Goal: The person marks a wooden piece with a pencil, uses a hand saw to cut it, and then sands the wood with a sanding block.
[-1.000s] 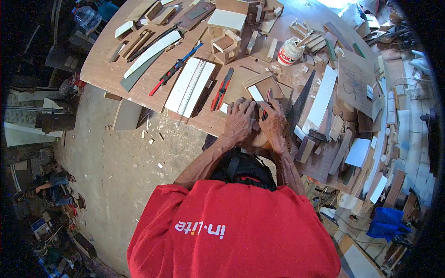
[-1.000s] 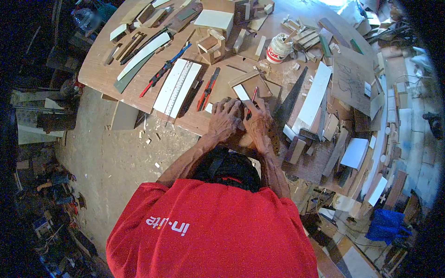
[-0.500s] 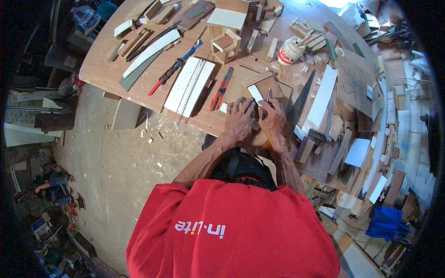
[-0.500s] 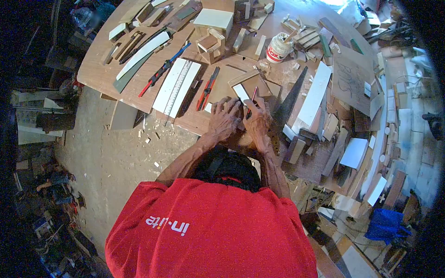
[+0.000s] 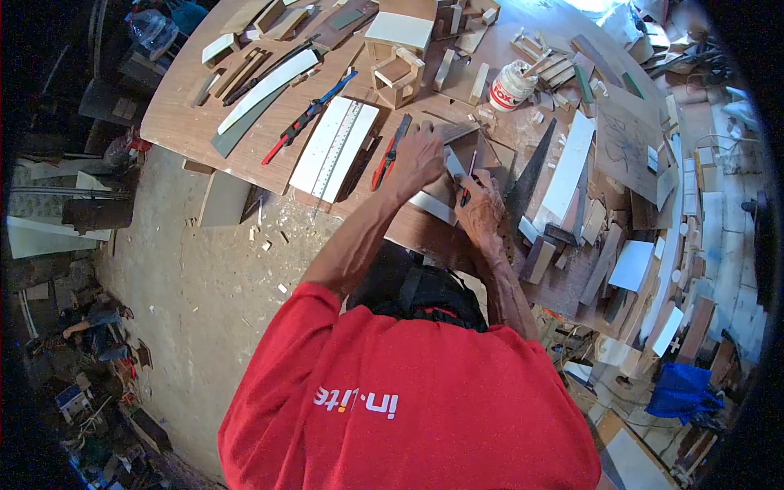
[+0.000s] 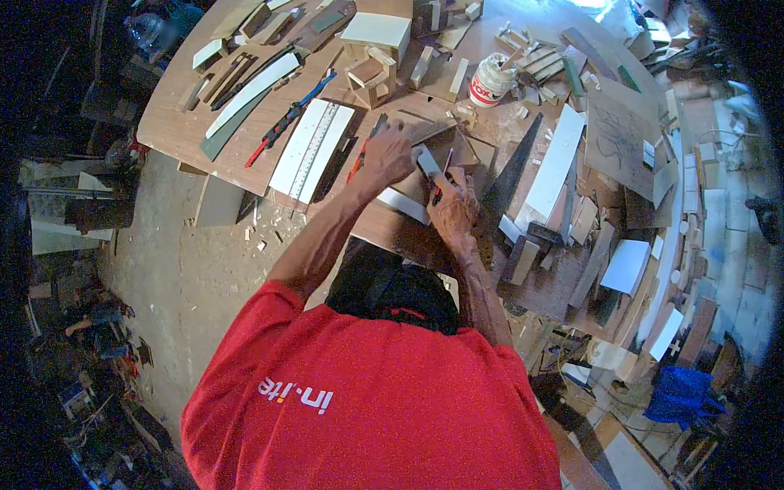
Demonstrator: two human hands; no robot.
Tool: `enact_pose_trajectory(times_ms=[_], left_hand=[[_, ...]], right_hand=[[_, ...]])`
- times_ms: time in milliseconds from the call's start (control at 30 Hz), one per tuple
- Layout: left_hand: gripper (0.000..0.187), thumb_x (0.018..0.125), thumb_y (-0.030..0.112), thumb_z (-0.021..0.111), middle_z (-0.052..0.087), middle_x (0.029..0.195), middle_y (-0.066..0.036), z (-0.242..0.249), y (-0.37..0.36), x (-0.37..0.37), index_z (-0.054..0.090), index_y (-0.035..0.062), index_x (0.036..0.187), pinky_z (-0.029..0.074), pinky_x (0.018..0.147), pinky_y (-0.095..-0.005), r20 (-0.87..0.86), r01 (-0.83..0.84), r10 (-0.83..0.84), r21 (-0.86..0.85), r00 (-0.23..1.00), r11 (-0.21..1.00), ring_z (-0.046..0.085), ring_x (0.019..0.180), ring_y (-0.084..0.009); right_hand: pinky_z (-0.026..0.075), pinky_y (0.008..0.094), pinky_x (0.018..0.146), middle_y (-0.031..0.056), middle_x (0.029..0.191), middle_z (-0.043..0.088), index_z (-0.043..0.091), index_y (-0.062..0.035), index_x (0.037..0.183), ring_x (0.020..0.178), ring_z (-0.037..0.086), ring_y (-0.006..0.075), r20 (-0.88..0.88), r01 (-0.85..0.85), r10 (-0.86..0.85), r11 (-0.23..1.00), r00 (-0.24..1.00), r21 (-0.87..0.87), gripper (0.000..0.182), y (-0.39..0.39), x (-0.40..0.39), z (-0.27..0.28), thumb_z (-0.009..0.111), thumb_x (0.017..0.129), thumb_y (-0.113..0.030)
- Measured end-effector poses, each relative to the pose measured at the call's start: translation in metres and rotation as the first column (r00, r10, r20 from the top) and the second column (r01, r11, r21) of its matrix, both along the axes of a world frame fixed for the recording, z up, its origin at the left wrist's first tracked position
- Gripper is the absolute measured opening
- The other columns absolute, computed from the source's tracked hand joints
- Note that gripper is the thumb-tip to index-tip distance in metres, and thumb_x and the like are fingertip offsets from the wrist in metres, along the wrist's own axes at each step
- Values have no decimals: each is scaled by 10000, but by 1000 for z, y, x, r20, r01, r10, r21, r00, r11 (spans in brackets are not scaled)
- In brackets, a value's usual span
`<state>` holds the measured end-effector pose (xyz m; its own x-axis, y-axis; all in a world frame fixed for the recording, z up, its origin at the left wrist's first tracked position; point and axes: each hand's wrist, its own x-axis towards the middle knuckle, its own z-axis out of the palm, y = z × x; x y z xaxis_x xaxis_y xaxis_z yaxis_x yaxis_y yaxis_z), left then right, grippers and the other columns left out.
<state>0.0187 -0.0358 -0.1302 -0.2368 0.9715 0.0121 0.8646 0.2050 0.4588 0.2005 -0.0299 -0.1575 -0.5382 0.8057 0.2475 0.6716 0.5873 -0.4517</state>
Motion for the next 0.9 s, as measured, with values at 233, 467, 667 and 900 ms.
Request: enact_pose_trajectory(times_ms=[233,467,667,900], left_hand=[[301,734,214,695,675,921,-210,1,35,-7,668,6,950,545,740,-435,-155,144,-155,-81,976,986,657,878,-377],[391,660,330,762,686,928,-194,-9,55,-7,684,40,911,550,710,-450,-91,115,-145,-272,985,955,678,863,-356],[395,611,275,745,694,924,-191,19,55,-5,696,47,929,547,713,-449,-30,195,-212,-285,977,938,680,859,-348],[430,580,319,797,701,911,-178,10,65,-4,714,54,908,546,735,-443,-136,167,-221,-323,966,931,683,867,-339]], right_hand=[[487,439,846,113,1118,572,659,-138,1086,1029,553,347,138,-58,71,993,988,-99,373,11,11,-11,731,720,-147],[493,436,864,116,1157,592,642,-176,1135,1010,577,348,-126,-91,93,996,988,16,364,9,32,0,664,772,-158],[486,417,851,117,1126,609,643,-114,1123,1034,572,333,-121,-22,20,1000,992,-9,297,2,44,7,663,833,-172],[489,421,858,132,1124,604,630,-83,1131,1053,569,348,-112,-73,68,996,991,-40,317,-4,41,13,680,839,-195]])
